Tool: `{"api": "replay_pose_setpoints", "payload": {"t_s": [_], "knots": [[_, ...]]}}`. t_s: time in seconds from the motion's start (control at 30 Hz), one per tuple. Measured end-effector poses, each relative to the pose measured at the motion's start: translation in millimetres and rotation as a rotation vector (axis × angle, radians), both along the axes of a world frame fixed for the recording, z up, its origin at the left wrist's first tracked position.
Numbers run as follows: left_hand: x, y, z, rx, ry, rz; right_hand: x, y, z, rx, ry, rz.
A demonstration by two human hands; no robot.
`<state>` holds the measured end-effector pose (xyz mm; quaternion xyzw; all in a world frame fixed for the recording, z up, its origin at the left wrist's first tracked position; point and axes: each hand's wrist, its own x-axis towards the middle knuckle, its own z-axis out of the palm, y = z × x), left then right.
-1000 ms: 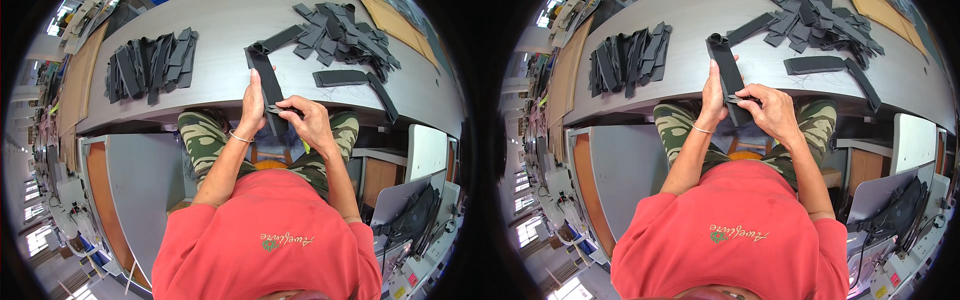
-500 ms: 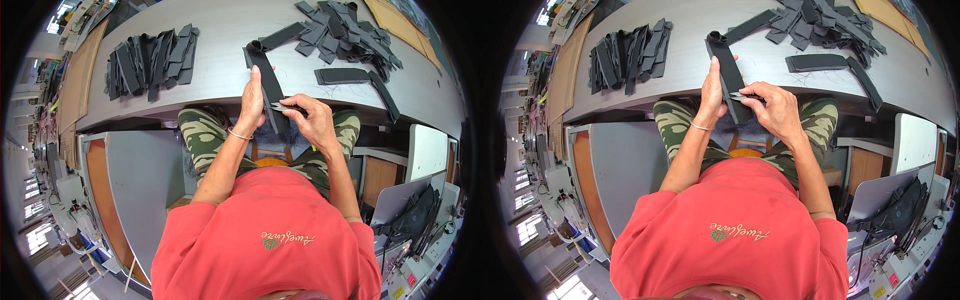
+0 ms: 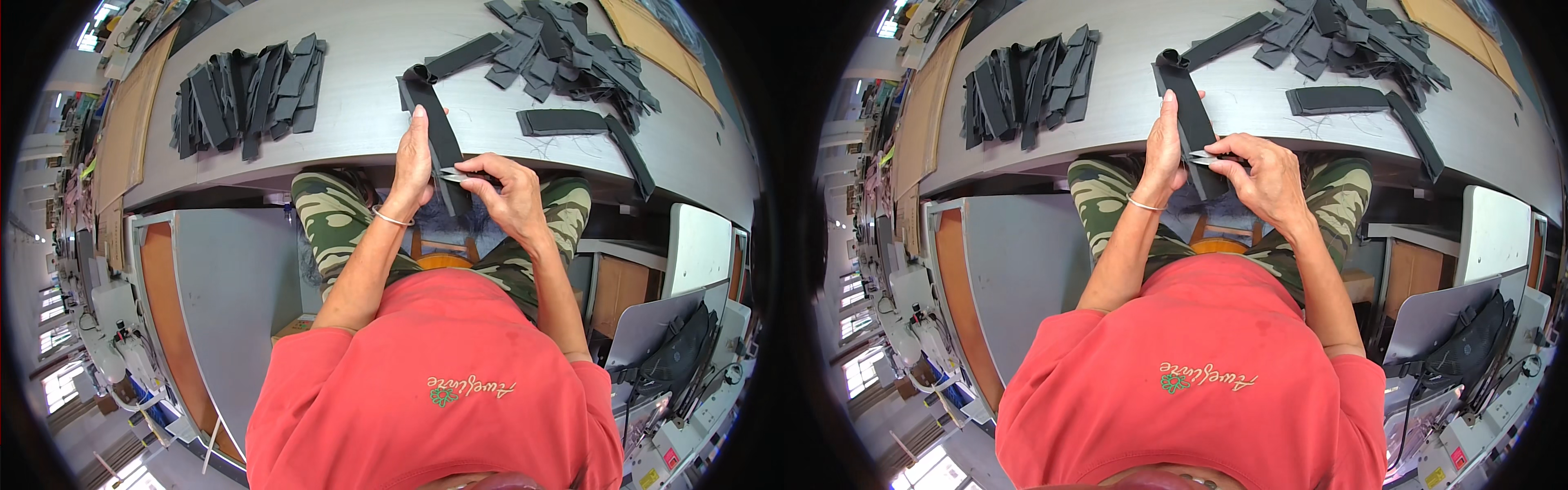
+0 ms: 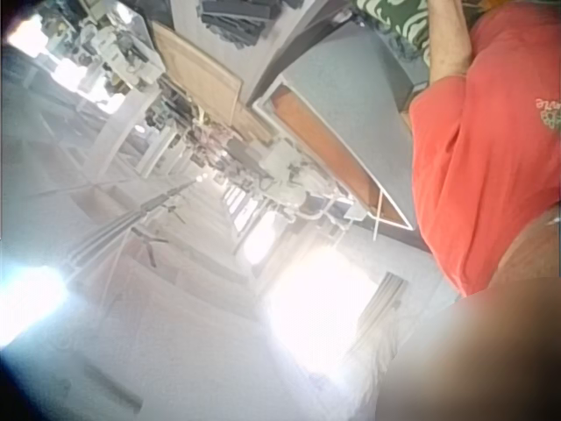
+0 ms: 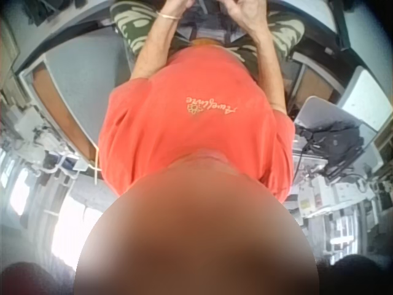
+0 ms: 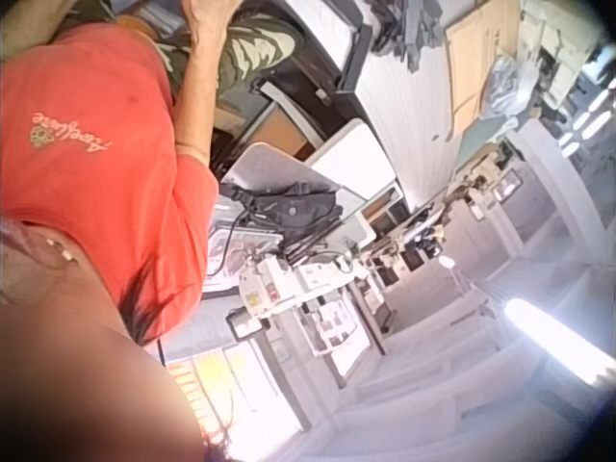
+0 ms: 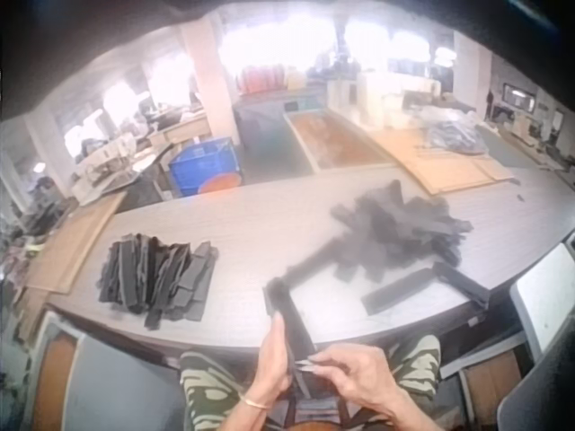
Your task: Trimming excess material and threads from small black fabric parts using a pair of snips.
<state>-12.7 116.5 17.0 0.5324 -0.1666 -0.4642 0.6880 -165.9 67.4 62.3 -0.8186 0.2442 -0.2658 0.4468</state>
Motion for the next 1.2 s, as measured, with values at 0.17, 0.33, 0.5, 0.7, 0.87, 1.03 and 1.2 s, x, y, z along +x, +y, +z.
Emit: {"api": "replay_pose_setpoints", "payload": {"t_s": [0.17, 0.33, 0.5, 0.7, 0.87, 1.03, 1.2], "knots": [[2.1, -0.7, -9.4, -0.018, -0.211, 0.063, 1.4, 2.1, 7.9, -0.076, 0.137, -0.039], [0.9, 0.2, -2.6, -0.007, -0.214, 0.023, 0.9, -4.0, -8.3, 0.046, 0.048, 0.021], [-1.1, 3.9, 0.9, 0.015, -0.010, -0.028, 0.5, -4.6, -7.7, -0.005, -0.030, 0.065], [-5.8, 5.8, 5.6, 0.018, 0.190, -0.082, -2.1, -7.0, -9.4, -0.194, -0.017, 0.091], [-5.2, 13.5, 16.0, -0.033, 0.282, -0.204, 3.8, -7.0, -4.3, -0.069, -0.028, -0.215], [-12.0, 18.3, 17.4, -0.063, 0.314, -0.251, 9.6, -17.1, -15.4, -0.175, 0.014, -0.313], [-14.8, 18.2, 14.4, -0.059, 0.349, -0.254, 12.1, -14.3, -16.8, -0.179, -0.003, -0.337]]}}
